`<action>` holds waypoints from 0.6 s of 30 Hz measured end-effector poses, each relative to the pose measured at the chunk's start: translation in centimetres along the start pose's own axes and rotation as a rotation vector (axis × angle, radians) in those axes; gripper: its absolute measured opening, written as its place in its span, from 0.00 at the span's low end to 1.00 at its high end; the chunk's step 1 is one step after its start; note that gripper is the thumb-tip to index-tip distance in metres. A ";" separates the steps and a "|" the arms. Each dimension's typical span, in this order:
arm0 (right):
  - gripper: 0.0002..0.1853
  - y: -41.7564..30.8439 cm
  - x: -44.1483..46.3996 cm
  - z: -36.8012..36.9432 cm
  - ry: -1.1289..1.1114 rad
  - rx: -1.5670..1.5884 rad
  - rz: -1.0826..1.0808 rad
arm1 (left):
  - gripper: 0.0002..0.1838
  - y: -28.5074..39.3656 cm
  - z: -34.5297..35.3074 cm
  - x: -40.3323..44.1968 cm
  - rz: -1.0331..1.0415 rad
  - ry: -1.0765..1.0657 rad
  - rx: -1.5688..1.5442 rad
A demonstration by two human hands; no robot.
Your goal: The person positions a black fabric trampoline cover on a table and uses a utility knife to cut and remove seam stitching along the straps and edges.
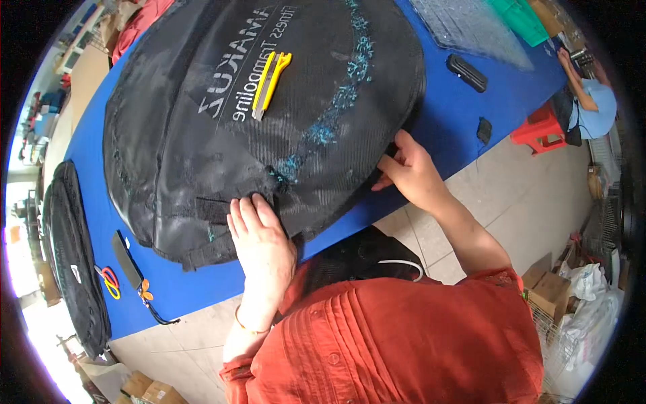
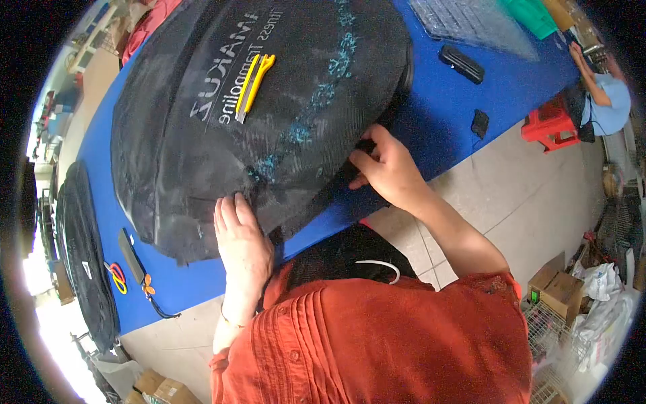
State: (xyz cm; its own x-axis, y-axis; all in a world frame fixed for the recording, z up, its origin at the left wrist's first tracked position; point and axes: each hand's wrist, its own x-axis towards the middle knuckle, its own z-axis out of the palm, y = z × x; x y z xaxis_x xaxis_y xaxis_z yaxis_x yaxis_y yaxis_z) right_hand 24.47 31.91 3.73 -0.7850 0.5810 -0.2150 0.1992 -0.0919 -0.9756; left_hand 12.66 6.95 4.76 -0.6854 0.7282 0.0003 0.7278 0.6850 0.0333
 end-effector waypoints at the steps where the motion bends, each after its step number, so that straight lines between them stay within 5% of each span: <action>1: 0.12 -0.4 -0.2 -0.4 0.006 -0.002 -0.005 | 0.36 0.1 0.3 -0.3 0.006 0.005 -0.003; 5: 0.12 -2.1 0.6 -3.2 0.080 -0.197 0.206 | 0.45 -0.1 1.3 -0.8 0.023 0.017 0.030; 9: 0.15 -2.5 2.2 -4.8 0.350 -0.264 -0.082 | 0.47 0.1 2.1 -0.6 0.022 0.036 0.007; 12: 0.15 -3.2 4.4 -3.1 0.452 -0.799 -0.621 | 0.48 -0.4 2.9 -1.0 0.044 0.078 0.065; 14: 0.16 -4.6 6.5 -1.5 0.380 -0.800 -0.843 | 0.47 -0.2 2.4 -1.0 0.043 0.050 -0.013; 18: 0.16 -6.5 9.1 -0.1 0.329 -1.015 -0.893 | 0.41 0.3 2.5 -0.8 0.022 0.080 -0.038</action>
State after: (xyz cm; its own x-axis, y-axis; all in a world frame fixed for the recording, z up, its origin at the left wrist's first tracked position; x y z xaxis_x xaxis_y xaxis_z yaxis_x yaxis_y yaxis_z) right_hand 16.08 37.85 8.13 -0.7267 0.3055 0.6153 0.1540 0.9453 -0.2875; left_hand 13.51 6.64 2.26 -0.6697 0.7381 0.0815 0.7426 0.6661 0.0702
